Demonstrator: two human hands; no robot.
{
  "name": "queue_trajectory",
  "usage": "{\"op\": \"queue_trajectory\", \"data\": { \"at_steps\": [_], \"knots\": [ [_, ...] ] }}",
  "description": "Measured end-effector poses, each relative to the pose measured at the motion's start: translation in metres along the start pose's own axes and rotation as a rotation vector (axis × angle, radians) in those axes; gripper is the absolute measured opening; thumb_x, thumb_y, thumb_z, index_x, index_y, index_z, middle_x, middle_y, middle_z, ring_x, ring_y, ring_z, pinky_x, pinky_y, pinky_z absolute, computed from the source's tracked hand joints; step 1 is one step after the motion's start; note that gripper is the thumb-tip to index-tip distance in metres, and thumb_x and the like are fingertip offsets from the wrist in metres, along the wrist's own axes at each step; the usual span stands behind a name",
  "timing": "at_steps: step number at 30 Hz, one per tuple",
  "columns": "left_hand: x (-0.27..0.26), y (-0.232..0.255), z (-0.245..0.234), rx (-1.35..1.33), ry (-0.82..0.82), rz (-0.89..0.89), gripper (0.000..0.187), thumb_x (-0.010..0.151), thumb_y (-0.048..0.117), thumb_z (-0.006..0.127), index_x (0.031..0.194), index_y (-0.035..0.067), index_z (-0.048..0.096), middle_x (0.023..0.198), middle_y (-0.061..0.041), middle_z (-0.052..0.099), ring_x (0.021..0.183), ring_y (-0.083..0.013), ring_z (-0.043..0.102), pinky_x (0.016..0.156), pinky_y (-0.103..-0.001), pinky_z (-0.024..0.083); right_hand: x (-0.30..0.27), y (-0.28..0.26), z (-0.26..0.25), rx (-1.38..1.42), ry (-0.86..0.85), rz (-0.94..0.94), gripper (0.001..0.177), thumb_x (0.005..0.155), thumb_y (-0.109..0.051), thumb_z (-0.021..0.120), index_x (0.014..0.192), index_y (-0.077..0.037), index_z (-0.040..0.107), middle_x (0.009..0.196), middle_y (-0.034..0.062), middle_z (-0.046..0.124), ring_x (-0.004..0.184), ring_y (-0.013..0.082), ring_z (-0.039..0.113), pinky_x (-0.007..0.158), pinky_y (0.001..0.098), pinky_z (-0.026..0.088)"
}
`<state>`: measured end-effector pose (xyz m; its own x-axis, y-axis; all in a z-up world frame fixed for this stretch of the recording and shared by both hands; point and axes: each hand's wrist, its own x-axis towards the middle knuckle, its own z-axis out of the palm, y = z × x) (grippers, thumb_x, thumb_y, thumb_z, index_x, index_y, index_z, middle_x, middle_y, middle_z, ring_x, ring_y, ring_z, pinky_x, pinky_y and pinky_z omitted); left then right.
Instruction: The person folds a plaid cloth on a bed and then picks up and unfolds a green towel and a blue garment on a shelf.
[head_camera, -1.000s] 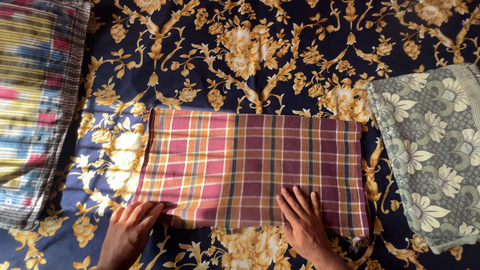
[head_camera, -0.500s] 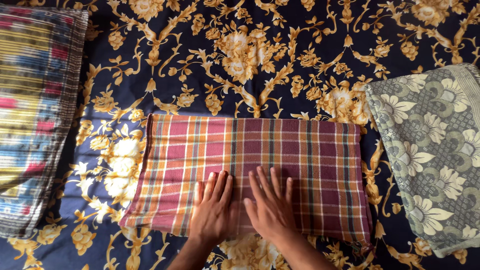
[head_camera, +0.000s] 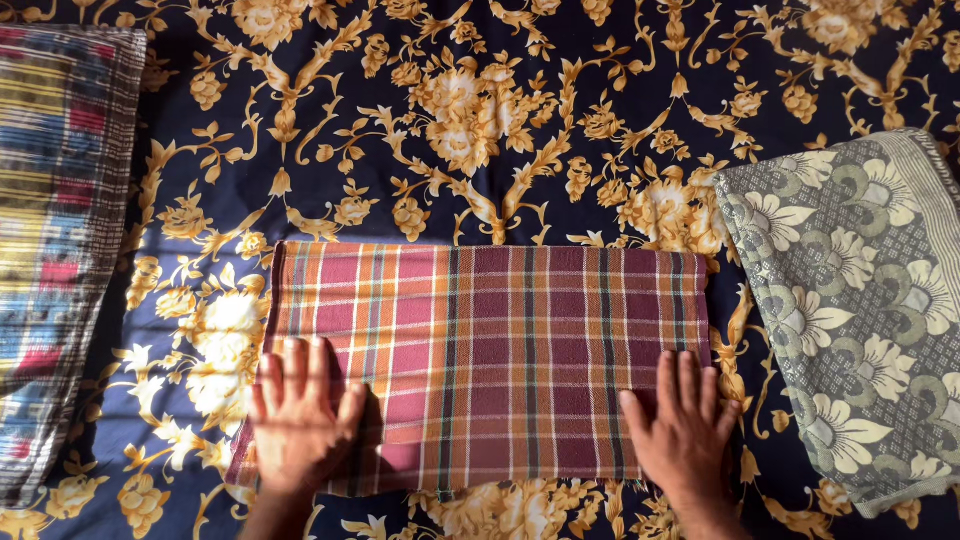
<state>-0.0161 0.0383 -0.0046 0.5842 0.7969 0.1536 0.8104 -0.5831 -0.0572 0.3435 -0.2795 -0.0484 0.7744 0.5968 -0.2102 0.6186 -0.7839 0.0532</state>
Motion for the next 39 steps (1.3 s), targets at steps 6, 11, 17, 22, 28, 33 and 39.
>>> {"op": "queue_trajectory", "data": {
  "at_steps": [6, 11, 17, 22, 28, 33, 39],
  "knots": [
    [0.026, -0.019, 0.030, 0.119, -0.016, -0.127, 0.085, 0.090, 0.067, 0.043, 0.154, 0.011, 0.050, 0.155, -0.023, 0.048, 0.140, -0.0483, 0.043, 0.107, -0.068, 0.034, -0.004, 0.009, 0.017, 0.057, 0.071, -0.004, 0.090, 0.090, -0.078, 0.028, 0.160, -0.022, 0.018, 0.168, 0.0085, 0.014, 0.154, 0.0356, 0.004, 0.117, 0.0653, -0.003],
    [0.035, -0.007, 0.029, 0.181, 0.039, -0.165, 0.071, 0.099, 0.054, 0.050, 0.152, 0.007, 0.053, 0.153, -0.024, 0.053, 0.142, -0.0449, 0.048, 0.109, -0.068, 0.037, -0.007, 0.006, 0.012, 0.035, 0.121, -0.021, 0.087, 0.091, -0.074, 0.032, 0.159, -0.020, 0.024, 0.166, 0.0103, 0.019, 0.154, 0.0365, 0.009, 0.117, 0.0665, 0.002],
    [0.064, -0.008, 0.024, -0.092, 0.204, -0.196, 0.047, 0.096, 0.028, 0.063, 0.136, 0.003, 0.062, 0.134, -0.020, 0.065, 0.120, -0.0419, 0.061, 0.097, -0.058, 0.048, -0.008, 0.003, 0.013, 0.057, 0.194, -0.025, 0.083, 0.092, -0.070, 0.034, 0.157, -0.019, 0.029, 0.165, 0.0109, 0.024, 0.154, 0.0365, 0.013, 0.118, 0.0667, 0.004],
    [0.111, -0.020, 0.035, -0.213, 0.236, -0.192, 0.036, 0.100, 0.021, 0.065, 0.131, 0.005, 0.066, 0.120, -0.021, 0.069, 0.100, -0.0404, 0.067, 0.080, -0.048, 0.056, -0.008, 0.005, 0.019, 0.027, 0.180, 0.009, 0.080, 0.093, -0.068, 0.035, 0.156, -0.020, 0.033, 0.164, 0.0091, 0.028, 0.154, 0.0354, 0.017, 0.120, 0.0658, 0.007],
    [0.166, -0.042, 0.068, -0.359, 0.262, -0.222, 0.024, 0.102, 0.022, 0.065, 0.115, 0.003, 0.068, 0.103, -0.021, 0.072, 0.093, -0.0404, 0.070, 0.082, -0.048, 0.057, -0.011, 0.001, 0.023, 0.061, 0.261, 0.028, 0.078, 0.092, -0.066, 0.038, 0.156, -0.022, 0.036, 0.164, 0.0061, 0.032, 0.154, 0.0333, 0.021, 0.122, 0.0647, 0.012],
    [0.195, -0.076, 0.115, -0.177, -0.006, -0.435, 0.031, 0.095, 0.035, 0.066, 0.086, 0.006, 0.073, 0.082, -0.022, 0.072, 0.075, -0.0420, 0.070, 0.067, -0.051, 0.056, -0.013, 0.002, 0.029, 0.071, 0.261, 0.058, 0.076, 0.093, -0.065, 0.037, 0.156, -0.023, 0.035, 0.165, 0.0047, 0.032, 0.156, 0.0322, 0.021, 0.125, 0.0634, 0.012],
    [0.218, -0.118, 0.152, -0.087, -0.266, -0.327, 0.041, 0.107, 0.033, 0.057, 0.087, 0.000, 0.071, 0.085, -0.025, 0.074, 0.080, -0.0373, 0.072, 0.077, -0.047, 0.059, -0.008, 0.007, 0.037, 0.054, 0.245, 0.047, 0.077, 0.093, -0.066, 0.034, 0.155, -0.022, 0.034, 0.164, 0.0057, 0.029, 0.154, 0.0318, 0.018, 0.123, 0.0627, 0.008]
  ]
}}
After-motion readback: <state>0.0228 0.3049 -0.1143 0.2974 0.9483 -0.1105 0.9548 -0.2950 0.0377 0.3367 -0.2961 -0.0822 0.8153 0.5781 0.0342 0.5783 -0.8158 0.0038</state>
